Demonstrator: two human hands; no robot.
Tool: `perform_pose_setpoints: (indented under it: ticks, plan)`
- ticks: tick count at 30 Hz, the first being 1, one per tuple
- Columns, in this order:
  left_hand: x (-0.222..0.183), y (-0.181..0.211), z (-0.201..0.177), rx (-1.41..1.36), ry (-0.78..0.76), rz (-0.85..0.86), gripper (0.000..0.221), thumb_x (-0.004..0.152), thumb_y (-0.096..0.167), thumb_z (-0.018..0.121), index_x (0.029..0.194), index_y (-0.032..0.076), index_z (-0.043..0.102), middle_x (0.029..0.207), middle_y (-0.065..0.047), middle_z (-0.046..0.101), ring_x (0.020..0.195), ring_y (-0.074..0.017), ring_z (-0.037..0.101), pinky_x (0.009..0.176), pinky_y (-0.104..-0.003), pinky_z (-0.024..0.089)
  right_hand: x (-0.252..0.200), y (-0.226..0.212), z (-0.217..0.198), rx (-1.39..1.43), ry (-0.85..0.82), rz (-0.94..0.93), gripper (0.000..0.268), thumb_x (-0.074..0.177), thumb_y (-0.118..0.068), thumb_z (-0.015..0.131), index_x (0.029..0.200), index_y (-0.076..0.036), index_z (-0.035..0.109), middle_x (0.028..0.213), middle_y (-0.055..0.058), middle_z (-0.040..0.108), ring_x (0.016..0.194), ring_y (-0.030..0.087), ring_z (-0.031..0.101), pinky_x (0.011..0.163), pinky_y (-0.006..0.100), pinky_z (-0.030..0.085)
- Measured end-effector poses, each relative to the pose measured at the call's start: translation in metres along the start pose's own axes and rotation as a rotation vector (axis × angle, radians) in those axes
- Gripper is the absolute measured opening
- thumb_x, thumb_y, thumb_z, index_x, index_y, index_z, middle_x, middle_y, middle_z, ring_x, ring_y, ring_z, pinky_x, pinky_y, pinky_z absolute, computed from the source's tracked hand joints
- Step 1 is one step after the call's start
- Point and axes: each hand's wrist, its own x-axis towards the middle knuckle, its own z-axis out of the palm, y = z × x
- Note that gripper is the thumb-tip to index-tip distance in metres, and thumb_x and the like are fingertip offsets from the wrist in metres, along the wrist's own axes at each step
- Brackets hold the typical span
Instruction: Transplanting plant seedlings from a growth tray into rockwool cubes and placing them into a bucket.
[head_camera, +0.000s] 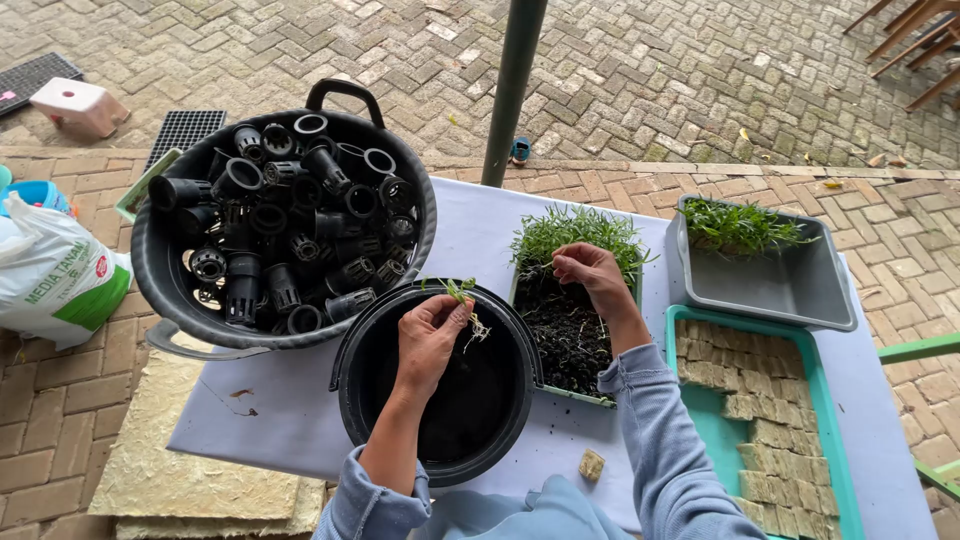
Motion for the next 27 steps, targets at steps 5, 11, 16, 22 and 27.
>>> perform_pose_setpoints:
  ticks: [5, 11, 16, 22, 27]
  plan:
    - [-0.001, -0.002, 0.001, 0.010, 0.001, 0.003, 0.014, 0.091, 0.020, 0.077, 0.094, 0.007, 0.080, 0.078, 0.000, 0.074, 0.072, -0.0054, 0.066, 0.068, -0.020, 0.056, -0.017, 0.038, -0.008, -0.774, 0.140, 0.128, 0.014, 0.088, -0.016, 0.078, 0.100, -0.008, 0.080, 0.092, 0.004, 0.078, 0.081, 0.014, 0.072, 0.074, 0.028, 0.060]
    - [0.000, -0.006, 0.001, 0.000, -0.007, 0.057, 0.016, 0.092, 0.020, 0.077, 0.094, 0.005, 0.080, 0.079, -0.001, 0.075, 0.071, -0.0054, 0.065, 0.067, -0.021, 0.055, -0.033, 0.050, -0.021, -0.660, 0.096, 0.164, 0.013, 0.088, -0.019, 0.079, 0.098, -0.012, 0.082, 0.090, 0.004, 0.079, 0.079, 0.012, 0.072, 0.075, 0.031, 0.058]
    - [-0.002, -0.002, 0.000, 0.004, -0.002, 0.069, 0.016, 0.092, 0.020, 0.077, 0.094, 0.004, 0.080, 0.080, -0.001, 0.075, 0.072, -0.0058, 0.066, 0.067, -0.021, 0.055, -0.046, 0.039, -0.011, -0.917, 0.250, 0.245, 0.015, 0.087, -0.020, 0.079, 0.099, -0.012, 0.082, 0.090, 0.001, 0.078, 0.077, 0.011, 0.069, 0.073, 0.030, 0.056]
    - [-0.001, 0.000, 0.001, 0.073, 0.026, 0.065, 0.014, 0.093, 0.019, 0.076, 0.095, 0.006, 0.080, 0.078, 0.000, 0.076, 0.070, -0.0056, 0.067, 0.067, -0.021, 0.056, -0.054, 0.020, -0.014, -0.468, 0.173, 0.115, 0.016, 0.088, -0.015, 0.078, 0.100, -0.005, 0.078, 0.090, 0.003, 0.077, 0.081, 0.010, 0.068, 0.074, 0.027, 0.055]
    - [0.002, -0.004, 0.001, 0.047, 0.080, 0.136, 0.013, 0.094, 0.016, 0.076, 0.095, 0.003, 0.080, 0.078, 0.000, 0.075, 0.069, -0.0045, 0.065, 0.064, -0.020, 0.053, -0.067, -0.042, 0.016, -0.137, -0.129, -0.076, 0.019, 0.091, -0.012, 0.077, 0.106, -0.001, 0.074, 0.094, 0.005, 0.076, 0.083, 0.009, 0.066, 0.073, 0.023, 0.053]
